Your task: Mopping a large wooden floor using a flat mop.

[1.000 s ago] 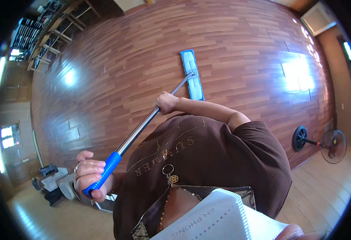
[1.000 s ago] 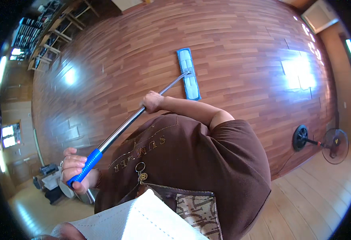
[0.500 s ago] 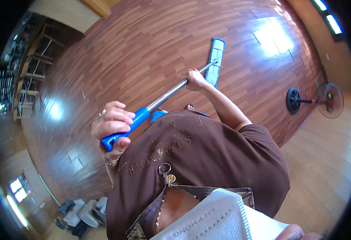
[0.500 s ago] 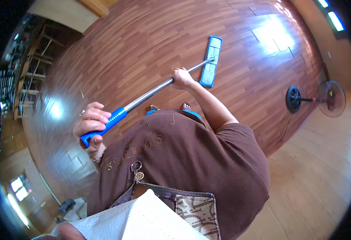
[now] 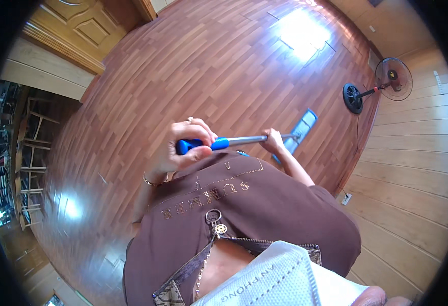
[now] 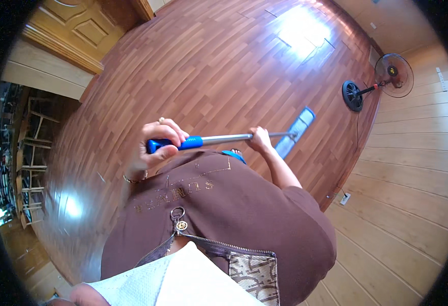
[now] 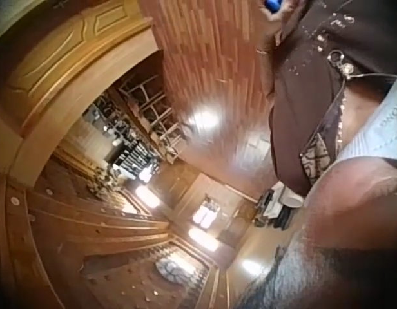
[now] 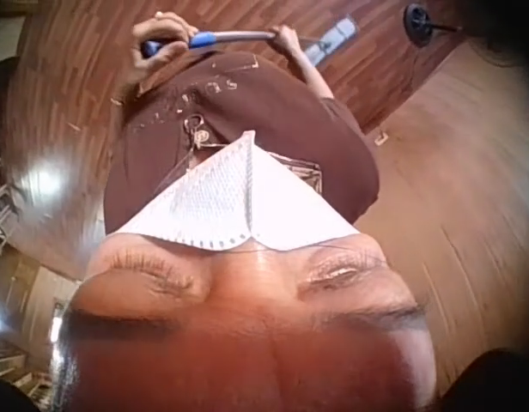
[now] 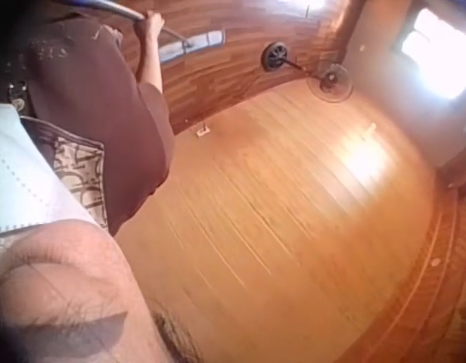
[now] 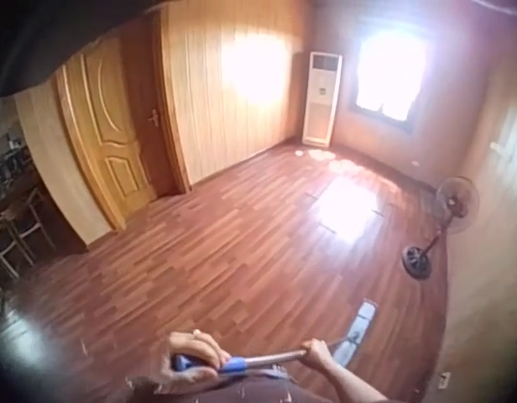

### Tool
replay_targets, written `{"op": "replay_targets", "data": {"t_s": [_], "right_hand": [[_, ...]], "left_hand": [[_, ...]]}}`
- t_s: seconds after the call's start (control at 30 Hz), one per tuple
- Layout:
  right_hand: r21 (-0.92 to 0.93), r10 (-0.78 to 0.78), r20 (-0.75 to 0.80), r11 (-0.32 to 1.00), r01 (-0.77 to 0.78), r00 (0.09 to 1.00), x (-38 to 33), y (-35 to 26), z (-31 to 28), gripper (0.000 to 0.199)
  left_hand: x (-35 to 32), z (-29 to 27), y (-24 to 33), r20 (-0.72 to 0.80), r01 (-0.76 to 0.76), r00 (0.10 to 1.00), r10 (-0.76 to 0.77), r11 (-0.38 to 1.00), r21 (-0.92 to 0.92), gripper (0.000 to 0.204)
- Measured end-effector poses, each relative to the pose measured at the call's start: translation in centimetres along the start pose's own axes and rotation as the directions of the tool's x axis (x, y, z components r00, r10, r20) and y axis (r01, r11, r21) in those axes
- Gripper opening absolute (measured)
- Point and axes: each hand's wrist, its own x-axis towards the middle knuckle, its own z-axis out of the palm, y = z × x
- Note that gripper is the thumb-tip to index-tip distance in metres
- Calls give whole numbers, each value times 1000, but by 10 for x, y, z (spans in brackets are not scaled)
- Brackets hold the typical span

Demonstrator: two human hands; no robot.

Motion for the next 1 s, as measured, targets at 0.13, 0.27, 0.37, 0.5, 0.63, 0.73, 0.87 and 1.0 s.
{"op": "replay_targets", "data": {"t_s": [0.13, 0.27, 0.37, 0.5, 0.63, 0.73, 0.87, 1.0], "right_hand": [[36, 113, -80, 993, -110, 990, -48, -4, 12, 8], [126, 275, -31, 955, -269, 961, -64, -35, 15, 12], [154, 371, 36, 915, -372, 928, -69, -39, 28, 18], [103, 372, 34, 922, -373, 928, -67, -34, 41, 14], [-2, 257, -6, 966, -257, 966, -44, -39, 27, 13], [-30, 153, -74, 987, -155, 985, -14, -43, 4, 12], [-40, 63, -105, 997, -68, 992, 50, -36, -32, 17], [1, 7, -104, 1000, -7, 995, 112, -9, -52, 26]], "left_hand": [[8, -6, -7, 101, -31, 994, 35, 999, -42, 22], [27, -21, -11, 191, 21, 982, 7, 990, -141, 17], [40, -30, -15, 227, 20, 974, 19, 985, -170, 17], [49, -35, -5, 225, 35, 974, 2, 987, -158, 18], [56, -41, 4, 151, -11, 988, 34, 988, -155, 17], [68, -49, 13, 111, -18, 993, 33, 990, -137, 18], [94, -61, 11, 104, -188, 976, 190, 982, -25, 11], [110, -53, 5, 206, -184, 960, 190, 982, -45, 12]]}}
